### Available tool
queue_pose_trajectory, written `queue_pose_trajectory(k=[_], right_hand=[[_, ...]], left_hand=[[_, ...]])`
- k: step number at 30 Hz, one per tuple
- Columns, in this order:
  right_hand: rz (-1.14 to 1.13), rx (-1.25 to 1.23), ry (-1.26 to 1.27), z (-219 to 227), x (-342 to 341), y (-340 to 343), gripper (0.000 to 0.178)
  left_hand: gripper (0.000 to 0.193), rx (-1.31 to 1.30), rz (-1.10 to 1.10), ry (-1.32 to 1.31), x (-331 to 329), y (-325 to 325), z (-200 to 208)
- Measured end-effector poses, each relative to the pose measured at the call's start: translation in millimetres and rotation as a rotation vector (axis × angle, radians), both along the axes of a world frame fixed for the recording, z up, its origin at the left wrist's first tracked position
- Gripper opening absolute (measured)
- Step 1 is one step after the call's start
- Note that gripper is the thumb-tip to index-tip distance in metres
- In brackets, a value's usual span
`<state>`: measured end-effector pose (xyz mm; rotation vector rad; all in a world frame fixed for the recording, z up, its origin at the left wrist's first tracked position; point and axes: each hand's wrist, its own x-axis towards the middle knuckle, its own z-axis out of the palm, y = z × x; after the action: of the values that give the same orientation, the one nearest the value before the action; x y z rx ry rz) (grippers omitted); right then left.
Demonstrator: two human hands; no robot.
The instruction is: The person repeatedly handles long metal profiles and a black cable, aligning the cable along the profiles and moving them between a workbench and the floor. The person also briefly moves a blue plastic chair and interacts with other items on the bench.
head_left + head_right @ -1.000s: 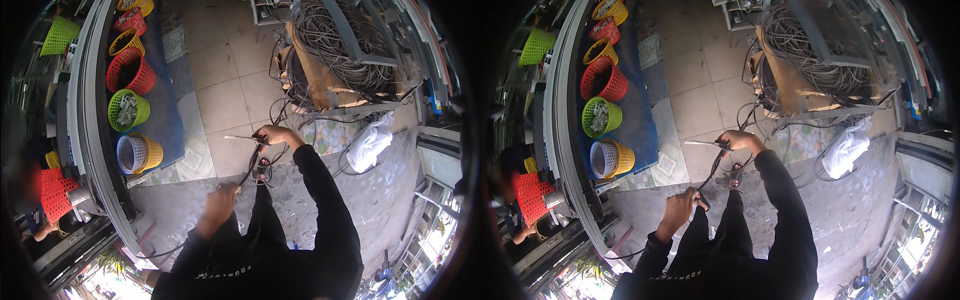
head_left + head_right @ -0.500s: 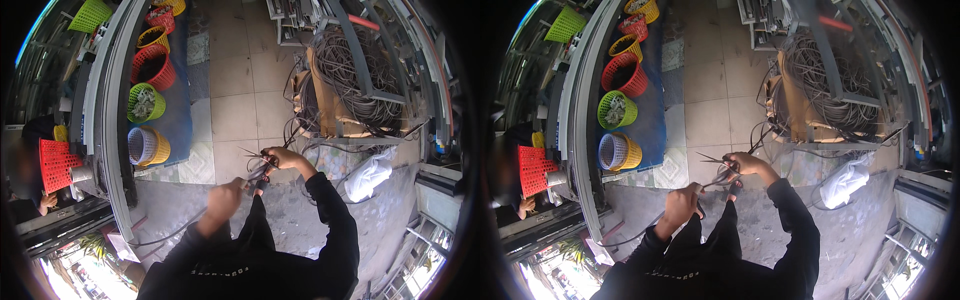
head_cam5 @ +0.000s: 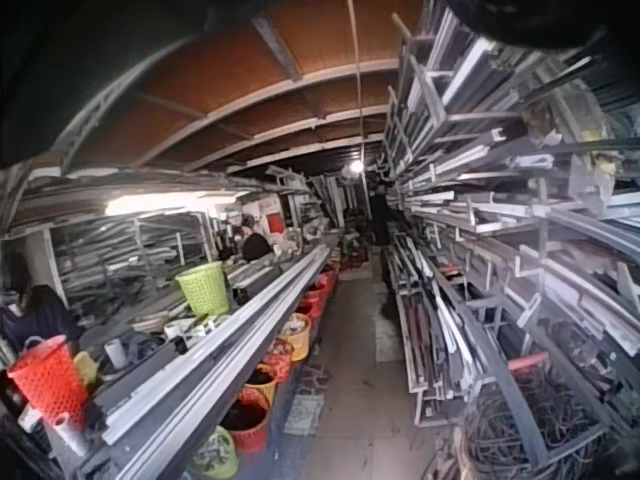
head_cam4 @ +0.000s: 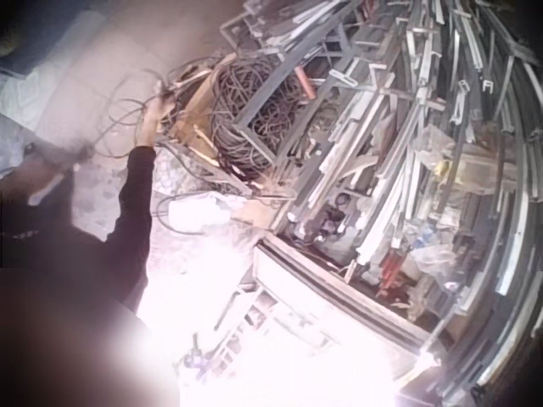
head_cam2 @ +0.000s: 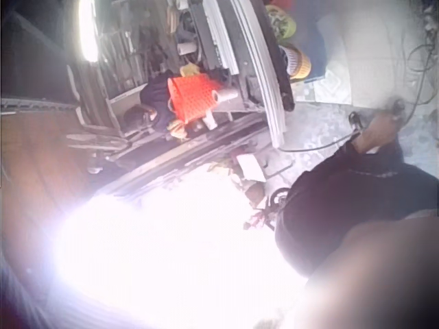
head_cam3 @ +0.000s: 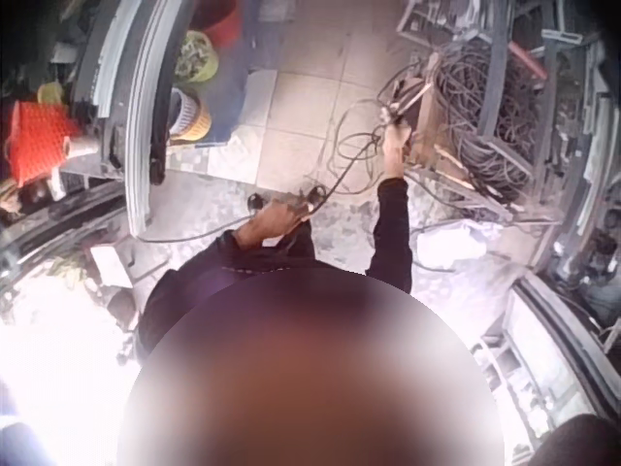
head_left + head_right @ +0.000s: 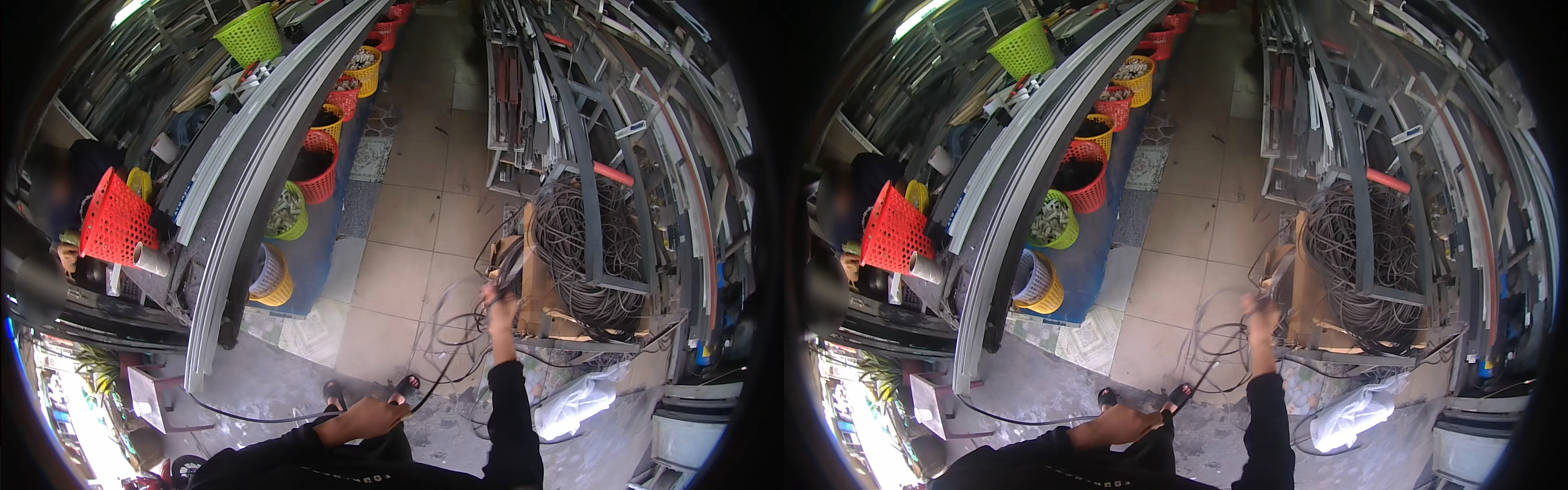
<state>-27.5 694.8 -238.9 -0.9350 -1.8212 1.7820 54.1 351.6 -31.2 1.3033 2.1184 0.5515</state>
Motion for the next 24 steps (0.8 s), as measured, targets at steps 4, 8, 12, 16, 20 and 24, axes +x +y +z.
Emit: queue_pose_trajectory(k=[4, 8, 12, 16, 20, 24], right_hand=[[-0.650, 0.486, -0.584, -15, -21, 128, 0.040], [-0.737, 0.721, -0.425, 4, -7, 185, 0.033], [-0.566, 0.745, -0.714, 6, 1, 162, 0.041], [-0.504, 1.028, -0.568, -26, 11, 131, 0.044], [-0.370, 0.557, -0.434, -23, 64, 71, 0.036], [-0.020, 0.498, -0.642, 19, 147, -59, 0.033]], left_hand=[[0.021, -0.082, -0.009, -0.231, 1, -39, 53], [0.025, 0.260, 0.381, -0.713, -19, -97, 121], [0.051, 0.521, 0.815, -0.747, -24, -118, 168], [0.054, 0.455, 0.821, -0.382, -34, -76, 185], [0.045, 0.326, 0.603, -0.417, -61, -17, 194], [0.041, 0.317, 0.647, -0.526, -71, 12, 201]])
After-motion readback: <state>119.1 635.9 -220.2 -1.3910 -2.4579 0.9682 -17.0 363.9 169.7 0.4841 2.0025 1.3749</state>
